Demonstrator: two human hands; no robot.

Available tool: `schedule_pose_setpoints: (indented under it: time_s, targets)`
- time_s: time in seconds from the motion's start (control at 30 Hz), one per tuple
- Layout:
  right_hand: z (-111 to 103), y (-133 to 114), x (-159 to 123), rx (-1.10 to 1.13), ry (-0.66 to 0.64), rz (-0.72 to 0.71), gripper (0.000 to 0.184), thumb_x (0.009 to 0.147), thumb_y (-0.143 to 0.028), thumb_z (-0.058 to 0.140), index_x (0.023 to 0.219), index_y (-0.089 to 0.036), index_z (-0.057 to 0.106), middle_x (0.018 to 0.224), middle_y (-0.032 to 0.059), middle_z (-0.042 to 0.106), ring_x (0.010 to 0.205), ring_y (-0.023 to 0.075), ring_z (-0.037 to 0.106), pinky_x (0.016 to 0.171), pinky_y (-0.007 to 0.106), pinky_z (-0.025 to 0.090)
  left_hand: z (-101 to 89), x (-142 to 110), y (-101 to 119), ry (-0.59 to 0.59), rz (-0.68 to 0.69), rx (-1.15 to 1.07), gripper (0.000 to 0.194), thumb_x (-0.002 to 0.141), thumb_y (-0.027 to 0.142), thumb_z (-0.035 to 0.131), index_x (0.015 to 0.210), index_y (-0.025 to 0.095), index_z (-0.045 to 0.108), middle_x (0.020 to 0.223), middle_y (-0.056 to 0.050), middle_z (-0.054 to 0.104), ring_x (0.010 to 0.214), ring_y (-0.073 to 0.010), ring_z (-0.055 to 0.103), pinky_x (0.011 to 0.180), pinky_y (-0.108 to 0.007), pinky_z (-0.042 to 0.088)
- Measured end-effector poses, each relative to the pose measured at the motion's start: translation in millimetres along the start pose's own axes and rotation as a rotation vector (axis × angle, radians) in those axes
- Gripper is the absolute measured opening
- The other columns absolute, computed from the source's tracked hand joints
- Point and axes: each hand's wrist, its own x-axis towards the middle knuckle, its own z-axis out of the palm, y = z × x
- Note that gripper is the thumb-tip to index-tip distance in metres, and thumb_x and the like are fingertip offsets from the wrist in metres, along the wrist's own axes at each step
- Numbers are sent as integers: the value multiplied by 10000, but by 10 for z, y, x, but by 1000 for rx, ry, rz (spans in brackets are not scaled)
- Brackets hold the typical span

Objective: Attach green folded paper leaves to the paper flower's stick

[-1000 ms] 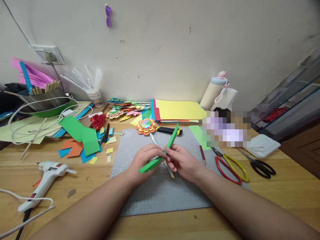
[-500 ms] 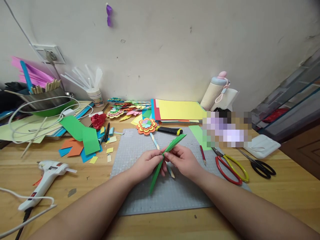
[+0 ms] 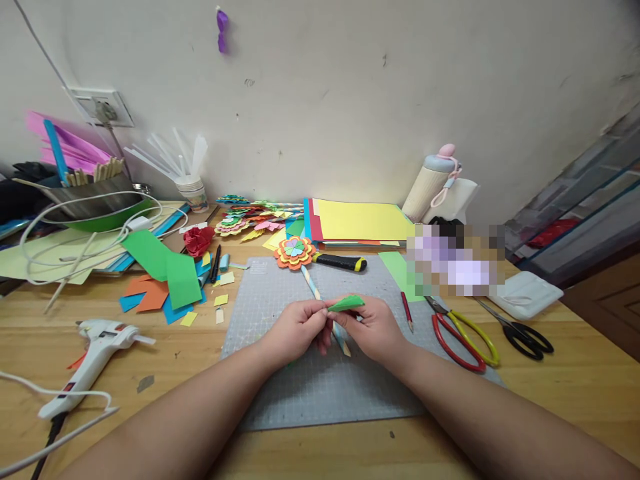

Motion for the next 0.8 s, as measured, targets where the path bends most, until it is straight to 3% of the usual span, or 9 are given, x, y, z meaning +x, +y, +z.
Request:
schedule_pose_setpoints:
  time_s: [0.13,0.23,0.3,0.37,0.43,0.5,0.63,0.8]
  targets:
    - [-2,-54,-45,53,-9,-44,178,832,-254,558,976,-231,661,767,23,657,703,161,604,645,284,463,-20,-50,46,80,165,228,260,881,269,363,728,160,543,530,36,508,488,-86,485,521,-203,393]
    - [5,-95,-39,372,12,147,220,844,-304,516,1032,-232,605,738,3,633,574,133,587,495,241,438,-57,-86,82,204,341,439,256,868,220,371,685,166,541,567,29,516,546,-93,484,563,-209,388]
    - [-2,-118,-10,578,5,338,234,851,-389,478,891,-194,601,651,-1,615,489,125,577,402,210,385,-84,-98,94,267,421,562,235,856,200,383,700,166,556,597,20,529,573,-102,494,576,-219,391]
    - [-21,-142,27,738,-170,556,420,852,-513,403,730,-151,577,560,22,596,440,133,579,353,192,344,-112,-99,92,288,499,702,207,848,187,402,771,165,593,640,2,555,613,-116,514,595,-232,400]
    - [-48,-168,55,876,-391,721,541,843,-587,341,694,-125,579,543,46,599,434,142,594,338,184,340,-140,-93,78,277,585,824,203,853,190,421,891,171,619,694,-19,584,659,-131,536,623,-247,415]
    - [-73,-192,68,982,-482,785,494,849,-541,372,761,-112,601,602,51,625,464,138,613,358,184,375,-169,-85,58,264,663,905,233,862,203,435,1005,183,617,749,-39,608,699,-141,554,647,-261,431]
    - [-98,-204,65,1079,-381,835,244,847,-320,486,804,-111,605,640,14,621,486,100,597,398,176,410,-209,-68,36,271,743,978,285,870,208,451,1124,191,580,841,-63,637,747,-152,565,673,-283,441]
    - [-60,-158,42,1216,-348,911,180,792,-286,583,790,-107,601,615,-2,593,481,66,555,402,141,384,-229,-56,70,240,739,1021,238,881,202,439,1060,189,595,843,-60,646,773,-162,554,703,-298,422]
